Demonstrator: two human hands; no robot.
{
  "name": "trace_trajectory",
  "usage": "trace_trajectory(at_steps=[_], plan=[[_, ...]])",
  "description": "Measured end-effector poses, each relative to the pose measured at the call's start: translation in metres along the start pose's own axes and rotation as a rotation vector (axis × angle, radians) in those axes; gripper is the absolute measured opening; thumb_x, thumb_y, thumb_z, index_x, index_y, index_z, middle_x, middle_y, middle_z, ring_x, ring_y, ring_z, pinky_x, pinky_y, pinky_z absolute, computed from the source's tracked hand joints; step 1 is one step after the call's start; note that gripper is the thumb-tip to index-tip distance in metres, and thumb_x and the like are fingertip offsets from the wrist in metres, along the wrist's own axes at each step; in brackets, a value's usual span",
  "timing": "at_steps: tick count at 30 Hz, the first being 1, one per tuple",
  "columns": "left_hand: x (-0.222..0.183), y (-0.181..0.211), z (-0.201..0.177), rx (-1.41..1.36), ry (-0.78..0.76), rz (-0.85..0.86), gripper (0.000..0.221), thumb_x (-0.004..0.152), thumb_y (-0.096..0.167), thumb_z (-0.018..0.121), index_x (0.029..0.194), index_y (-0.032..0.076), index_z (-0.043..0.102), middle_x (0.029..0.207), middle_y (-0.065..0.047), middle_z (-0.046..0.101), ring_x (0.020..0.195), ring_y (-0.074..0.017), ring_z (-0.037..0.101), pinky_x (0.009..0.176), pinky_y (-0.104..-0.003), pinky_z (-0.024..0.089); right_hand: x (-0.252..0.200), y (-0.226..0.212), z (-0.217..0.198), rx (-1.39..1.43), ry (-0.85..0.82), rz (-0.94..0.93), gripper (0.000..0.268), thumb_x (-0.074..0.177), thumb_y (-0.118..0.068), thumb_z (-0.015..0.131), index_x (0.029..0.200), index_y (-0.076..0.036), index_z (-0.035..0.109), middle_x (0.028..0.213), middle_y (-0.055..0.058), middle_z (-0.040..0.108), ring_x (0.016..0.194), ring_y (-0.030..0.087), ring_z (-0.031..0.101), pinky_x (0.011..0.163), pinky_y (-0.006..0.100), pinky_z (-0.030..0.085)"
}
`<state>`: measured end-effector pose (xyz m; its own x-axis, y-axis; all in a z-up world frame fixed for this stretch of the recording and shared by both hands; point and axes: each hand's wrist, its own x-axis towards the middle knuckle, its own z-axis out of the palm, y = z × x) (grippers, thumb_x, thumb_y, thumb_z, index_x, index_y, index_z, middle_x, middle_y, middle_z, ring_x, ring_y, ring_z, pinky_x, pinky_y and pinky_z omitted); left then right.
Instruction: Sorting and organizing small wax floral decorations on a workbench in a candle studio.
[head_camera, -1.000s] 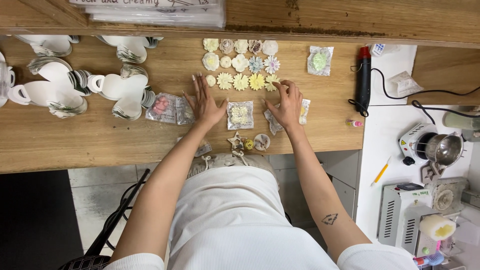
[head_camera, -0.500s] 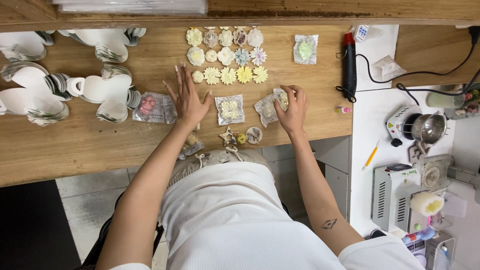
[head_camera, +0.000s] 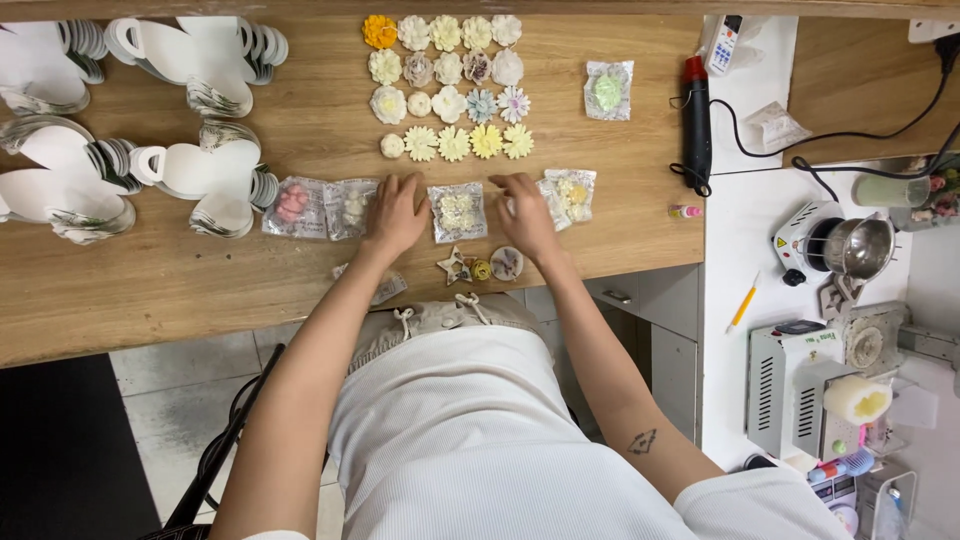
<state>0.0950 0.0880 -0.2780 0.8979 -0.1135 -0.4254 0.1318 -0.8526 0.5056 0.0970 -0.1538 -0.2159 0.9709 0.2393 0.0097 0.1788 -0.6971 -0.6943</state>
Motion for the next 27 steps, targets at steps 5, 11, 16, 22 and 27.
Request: trace_trajectory(at_steps=[5,11,16,22,27], plan=[[0.011,0.007,-0.011,0.029,-0.127,-0.086,0.060,0.103,0.042,0.057,0.155,0.017,0.040,0.145,-0.014,0.044,0.132,-0.0285,0.048,0.101,-0.045,0.049,0.031,-0.014,0.046,-0.099,-0.151,-0.085,0.032,0.095,-0.008,0.061,0.127,-0.002,0.067,0.122,0.020,0.065,0.114,0.036,0.065,0.101,0.043,0.054],[0.021,0.004,-0.012,0.030,-0.111,-0.116,0.066,0.099,0.042,0.060,0.156,0.020,0.035,0.150,-0.013,0.038,0.139,-0.0314,0.040,0.106,-0.048,0.046,0.045,0.003,0.074,-0.212,-0.249,-0.099,0.036,0.096,-0.013,0.061,0.130,-0.004,0.064,0.131,0.021,0.058,0.121,0.039,0.059,0.104,0.046,0.047],[0.022,0.003,-0.011,0.006,-0.117,-0.109,0.064,0.101,0.045,0.058,0.156,0.022,0.035,0.151,-0.013,0.037,0.142,-0.0310,0.038,0.109,-0.049,0.043,0.047,0.007,0.075,-0.259,-0.331,-0.059,0.042,0.091,-0.016,0.065,0.131,-0.003,0.061,0.137,0.020,0.054,0.124,0.038,0.057,0.106,0.046,0.046],[0.022,0.003,-0.014,0.000,-0.126,-0.104,0.063,0.100,0.040,0.060,0.156,0.022,0.036,0.150,-0.012,0.038,0.142,-0.0302,0.038,0.111,-0.048,0.043,0.048,0.000,0.071,-0.233,-0.326,-0.025,0.053,0.087,-0.019,0.070,0.136,-0.003,0.057,0.139,0.021,0.052,0.126,0.039,0.055,0.105,0.046,0.046],[0.023,0.000,-0.010,-0.004,-0.138,-0.094,0.067,0.100,0.039,0.061,0.158,0.019,0.033,0.152,-0.014,0.036,0.142,-0.0316,0.038,0.109,-0.047,0.045,0.049,0.002,0.074,-0.243,-0.324,-0.032,0.053,0.087,-0.021,0.072,0.135,-0.003,0.057,0.138,0.020,0.051,0.126,0.039,0.056,0.106,0.045,0.046]])
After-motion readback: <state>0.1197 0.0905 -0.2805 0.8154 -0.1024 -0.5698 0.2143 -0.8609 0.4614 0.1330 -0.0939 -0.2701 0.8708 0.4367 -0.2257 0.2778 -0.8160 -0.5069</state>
